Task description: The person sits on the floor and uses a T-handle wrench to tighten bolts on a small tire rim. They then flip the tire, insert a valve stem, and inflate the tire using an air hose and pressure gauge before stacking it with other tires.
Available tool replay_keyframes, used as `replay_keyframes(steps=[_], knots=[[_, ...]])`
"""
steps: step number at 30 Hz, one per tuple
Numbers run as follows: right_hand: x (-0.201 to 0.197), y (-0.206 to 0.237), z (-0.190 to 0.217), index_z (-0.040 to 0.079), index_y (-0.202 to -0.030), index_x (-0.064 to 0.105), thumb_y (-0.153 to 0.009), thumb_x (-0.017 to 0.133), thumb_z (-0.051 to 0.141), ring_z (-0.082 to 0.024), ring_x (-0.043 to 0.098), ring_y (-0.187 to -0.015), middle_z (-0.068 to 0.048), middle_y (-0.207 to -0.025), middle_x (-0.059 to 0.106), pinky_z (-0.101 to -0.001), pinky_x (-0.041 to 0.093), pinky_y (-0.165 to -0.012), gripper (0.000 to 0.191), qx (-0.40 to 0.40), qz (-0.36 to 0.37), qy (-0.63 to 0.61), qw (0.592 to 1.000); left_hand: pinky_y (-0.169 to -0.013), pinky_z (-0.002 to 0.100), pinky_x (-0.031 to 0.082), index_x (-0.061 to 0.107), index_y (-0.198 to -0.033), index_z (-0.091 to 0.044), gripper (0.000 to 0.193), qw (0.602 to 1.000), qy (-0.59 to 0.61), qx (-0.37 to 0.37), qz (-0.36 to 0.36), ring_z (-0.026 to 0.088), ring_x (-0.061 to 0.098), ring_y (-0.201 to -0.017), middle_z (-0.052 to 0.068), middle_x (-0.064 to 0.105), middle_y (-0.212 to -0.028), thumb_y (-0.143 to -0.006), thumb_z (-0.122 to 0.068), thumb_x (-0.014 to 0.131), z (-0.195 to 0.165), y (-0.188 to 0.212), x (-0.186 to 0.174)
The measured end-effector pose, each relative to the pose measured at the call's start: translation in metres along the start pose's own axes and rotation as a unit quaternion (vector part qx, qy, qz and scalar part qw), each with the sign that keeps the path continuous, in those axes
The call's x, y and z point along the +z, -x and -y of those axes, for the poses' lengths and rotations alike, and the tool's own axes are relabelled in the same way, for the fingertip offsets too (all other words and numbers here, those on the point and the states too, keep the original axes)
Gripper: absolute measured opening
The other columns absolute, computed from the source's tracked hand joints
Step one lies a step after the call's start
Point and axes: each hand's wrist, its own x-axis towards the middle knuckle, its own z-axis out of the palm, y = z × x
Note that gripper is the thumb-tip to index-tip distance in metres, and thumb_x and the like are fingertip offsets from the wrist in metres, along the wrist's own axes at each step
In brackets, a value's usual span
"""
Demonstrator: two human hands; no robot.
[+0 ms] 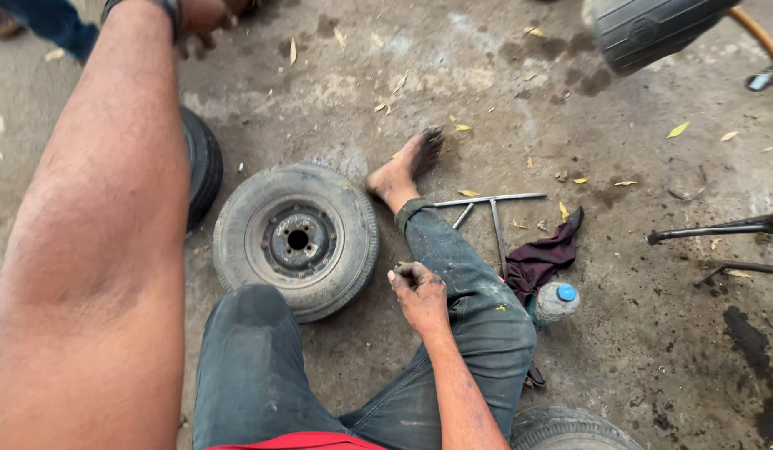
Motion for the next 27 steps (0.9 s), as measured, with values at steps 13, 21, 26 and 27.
replay_keyframes(steps=[13,21,26,27], knots=[[0.005,0.004,-0.009,0.003,-0.096,0.073,-0.091,0.074,0.02,-0.007,0.058,-0.062,0.001,-0.075,0.068,-0.0249,0.049,-0.057,0.017,0.028,0.039,-0.015,0.999,-0.1,0.046,0.051,0.07,-0.124,-0.013,0.042,0.99,0.024,0.123,-0.072,0.039,0.064,-0.114,0.02,0.07,-0.121,-0.083,-0.024,0.072,0.08,0.05,0.284],[0.006,0.01,-0.015,0.003,-0.098,0.073,-0.094,0.075,0.022,-0.007,0.062,-0.069,-0.002,-0.081,0.07,-0.0245,0.053,-0.061,0.02,0.019,0.063,-0.029,0.997,-0.096,0.049,0.052,0.067,-0.119,-0.012,0.038,0.984,0.163,0.023,-0.075,0.039,0.065,-0.111,0.019,0.07,-0.115,-0.082,-0.021,0.074,0.137,0.108,0.447],[0.008,0.008,-0.016,0.002,-0.102,0.075,-0.092,0.078,0.024,-0.01,0.061,-0.072,-0.006,-0.082,0.07,-0.028,0.05,-0.065,0.024,-0.051,0.033,0.162,0.985,-0.092,0.052,0.051,0.049,-0.14,-0.005,0.073,0.994,0.046,-0.042,-0.094,0.042,0.061,-0.114,0.026,0.061,-0.126,-0.073,-0.013,0.074,0.104,0.109,0.439],[0.012,0.005,-0.016,0.002,-0.103,0.076,-0.09,0.08,0.025,-0.01,0.066,-0.075,-0.004,-0.085,0.073,-0.0277,0.051,-0.069,0.027,-0.089,0.012,0.192,0.977,-0.097,0.052,0.049,0.043,-0.148,-0.003,0.075,0.985,0.106,-0.067,-0.117,0.044,0.059,-0.117,0.03,0.055,-0.134,-0.079,-0.012,0.07,0.101,0.114,0.428]])
